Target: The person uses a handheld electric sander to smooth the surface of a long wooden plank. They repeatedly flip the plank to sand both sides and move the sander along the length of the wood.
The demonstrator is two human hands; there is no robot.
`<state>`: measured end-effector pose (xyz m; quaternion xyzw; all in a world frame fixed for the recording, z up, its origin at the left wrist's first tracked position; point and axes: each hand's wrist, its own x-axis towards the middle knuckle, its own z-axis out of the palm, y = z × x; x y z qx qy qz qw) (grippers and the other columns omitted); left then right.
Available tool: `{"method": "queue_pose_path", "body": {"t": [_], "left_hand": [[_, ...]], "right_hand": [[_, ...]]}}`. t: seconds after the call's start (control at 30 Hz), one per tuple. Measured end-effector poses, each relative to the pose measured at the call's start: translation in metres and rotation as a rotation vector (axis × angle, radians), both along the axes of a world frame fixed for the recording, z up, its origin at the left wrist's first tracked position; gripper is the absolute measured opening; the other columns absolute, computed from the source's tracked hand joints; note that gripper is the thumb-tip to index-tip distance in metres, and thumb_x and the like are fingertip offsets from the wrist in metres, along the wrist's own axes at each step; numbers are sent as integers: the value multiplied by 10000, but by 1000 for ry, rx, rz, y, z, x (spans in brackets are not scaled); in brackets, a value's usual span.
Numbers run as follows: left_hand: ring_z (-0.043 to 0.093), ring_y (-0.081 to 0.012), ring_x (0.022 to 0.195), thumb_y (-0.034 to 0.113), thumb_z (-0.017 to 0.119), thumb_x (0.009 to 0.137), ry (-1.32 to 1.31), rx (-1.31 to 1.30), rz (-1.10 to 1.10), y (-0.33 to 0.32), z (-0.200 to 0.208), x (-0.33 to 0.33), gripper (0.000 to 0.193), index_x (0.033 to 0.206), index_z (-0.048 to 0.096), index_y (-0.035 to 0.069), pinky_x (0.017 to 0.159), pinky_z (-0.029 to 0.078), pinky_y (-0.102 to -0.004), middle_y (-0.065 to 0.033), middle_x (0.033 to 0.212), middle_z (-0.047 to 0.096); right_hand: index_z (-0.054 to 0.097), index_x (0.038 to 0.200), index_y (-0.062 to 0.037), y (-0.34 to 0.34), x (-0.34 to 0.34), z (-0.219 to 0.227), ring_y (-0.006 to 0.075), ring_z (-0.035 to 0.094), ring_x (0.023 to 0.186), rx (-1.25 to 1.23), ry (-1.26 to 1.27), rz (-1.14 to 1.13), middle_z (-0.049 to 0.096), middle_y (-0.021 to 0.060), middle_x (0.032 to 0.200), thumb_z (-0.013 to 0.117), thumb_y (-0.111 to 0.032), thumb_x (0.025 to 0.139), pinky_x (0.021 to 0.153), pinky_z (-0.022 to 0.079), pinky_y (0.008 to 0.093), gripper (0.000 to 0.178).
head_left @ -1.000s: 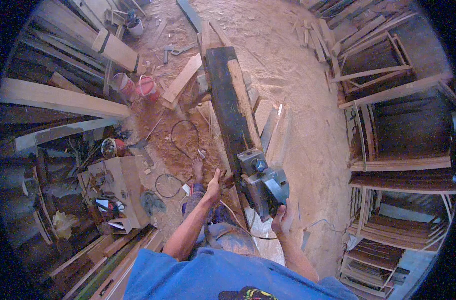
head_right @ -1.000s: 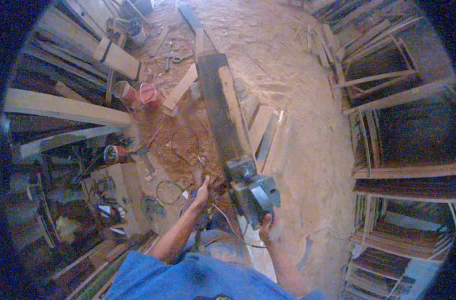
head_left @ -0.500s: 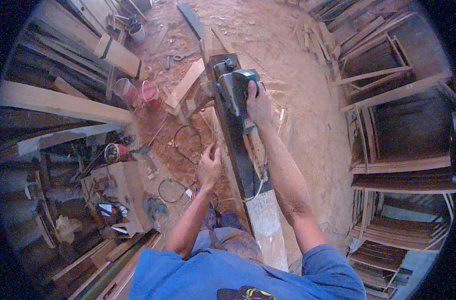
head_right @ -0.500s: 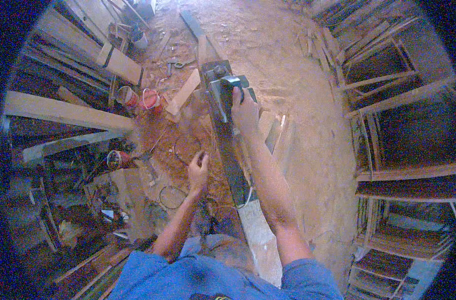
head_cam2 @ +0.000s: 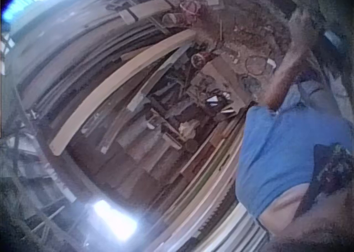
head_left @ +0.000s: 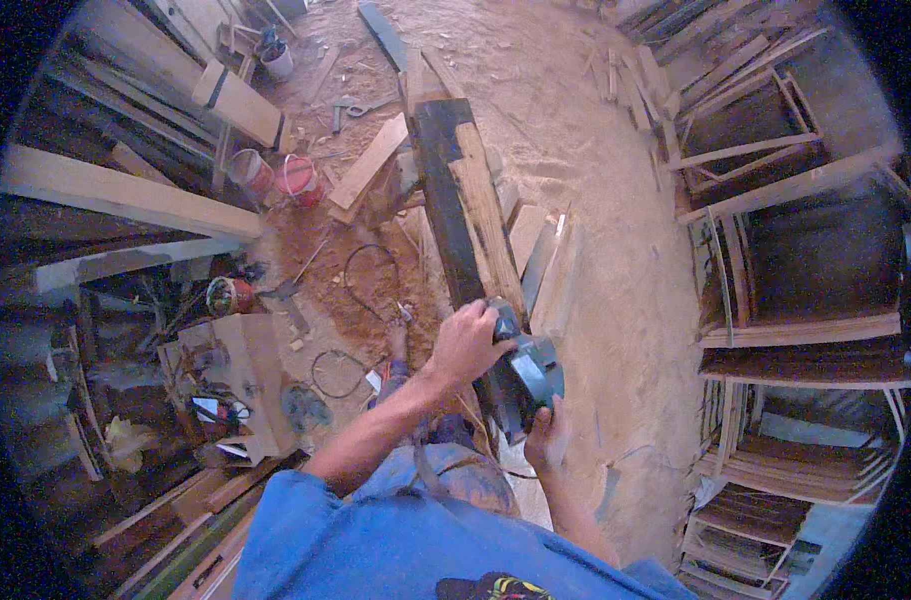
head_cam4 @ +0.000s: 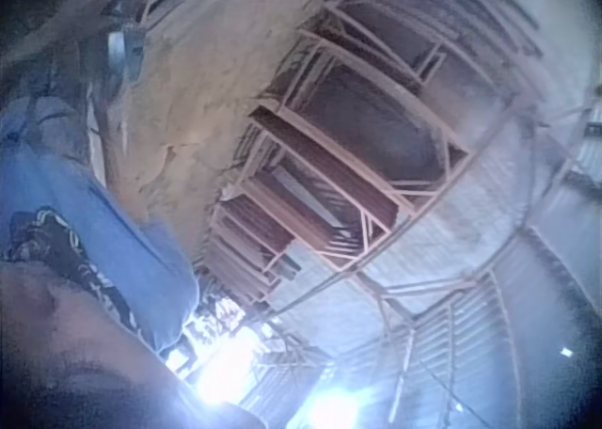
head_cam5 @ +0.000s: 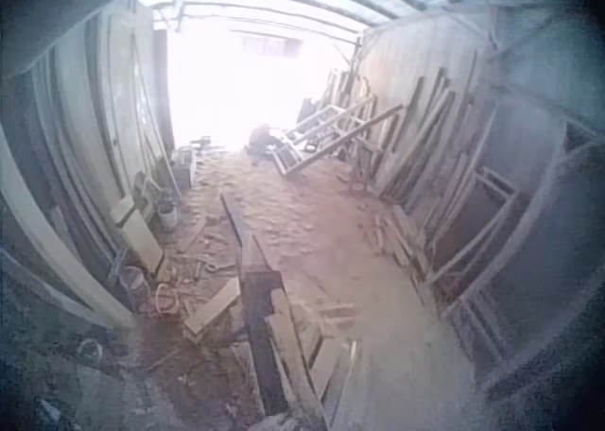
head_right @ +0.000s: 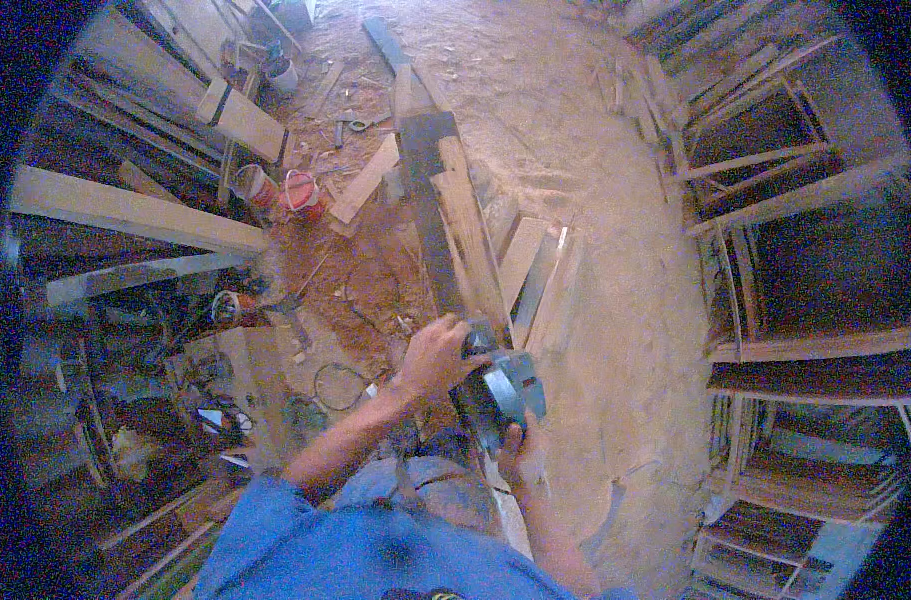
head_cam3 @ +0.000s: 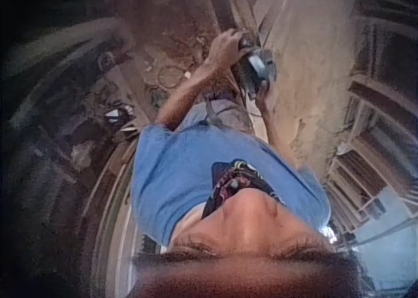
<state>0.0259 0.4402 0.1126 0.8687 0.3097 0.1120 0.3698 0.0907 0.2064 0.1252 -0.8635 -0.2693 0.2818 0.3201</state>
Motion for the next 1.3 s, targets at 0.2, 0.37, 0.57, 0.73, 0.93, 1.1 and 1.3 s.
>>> {"method": "queue_pose_path", "body": {"t": [0.2, 0.37, 0.57, 0.73, 0.93, 1.1, 1.3], "left_hand": [[659, -351, 972, 394, 797, 756, 39, 141, -18, 63, -4, 25, 484, 984, 690, -20, 854, 545, -442, -190, 988, 657], [648, -366, 986, 340, 780, 751, -57, 184, -178, 130, -18, 42, 388, 927, 711, 0, 902, 519, -445, -188, 985, 656], [641, -354, 911, 294, 766, 757, -180, 462, -257, 193, 2, 44, 330, 932, 706, 21, 843, 506, -465, -165, 935, 647], [662, -342, 806, 224, 691, 844, -517, -68, 507, 128, -16, 8, 204, 934, 698, 41, 747, 532, -448, -179, 908, 669], [676, -370, 1029, 361, 707, 870, 5, -766, 115, -7, -54, 2, 571, 1290, 575, -3, 917, 527, -443, -242, 1113, 691], [666, -360, 1067, 446, 706, 865, 33, -1095, 63, -47, -76, 5, 668, 1355, 545, 21, 935, 511, -414, -227, 1149, 692], [692, -317, 1023, 500, 691, 860, 72, -1018, -161, -39, -97, -89, 580, 1231, 679, 55, 927, 519, -410, -205, 1107, 716]], "right_hand": [[558, 1251, 99, 63, 24, -44, 356, 664, 716, 167, -532, 72, 684, 203, 826, 456, -406, 1050, 632, 514, 424, 553], [582, 1228, 87, 122, 39, -34, 386, 668, 669, 268, -434, 71, 671, 222, 744, 477, -403, 1042, 604, 508, 448, 534], [588, 1229, 79, 172, 56, -31, 403, 685, 825, 218, -391, 56, 682, 271, 886, 476, -385, 1043, 711, 516, 450, 512], [583, 1311, 17, 250, 77, -15, 491, 668, 936, 201, -311, 23, 676, 334, 989, 472, -415, 1023, 808, 520, 543, 530], [579, 1269, -2, 380, 105, 0, 494, 653, 975, 275, -285, 85, 674, 303, 1050, 442, -425, 1041, 829, 518, 537, 500], [574, 1264, -15, 453, 130, 8, 485, 621, 1057, 370, -319, 88, 652, 301, 1114, 406, -501, 1041, 887, 489, 513, 561], [562, 1300, 2, 402, 122, -9, 469, 604, 1121, 345, -282, 75, 647, 299, 1148, 383, -516, 1045, 952, 463, 497, 605]]}}
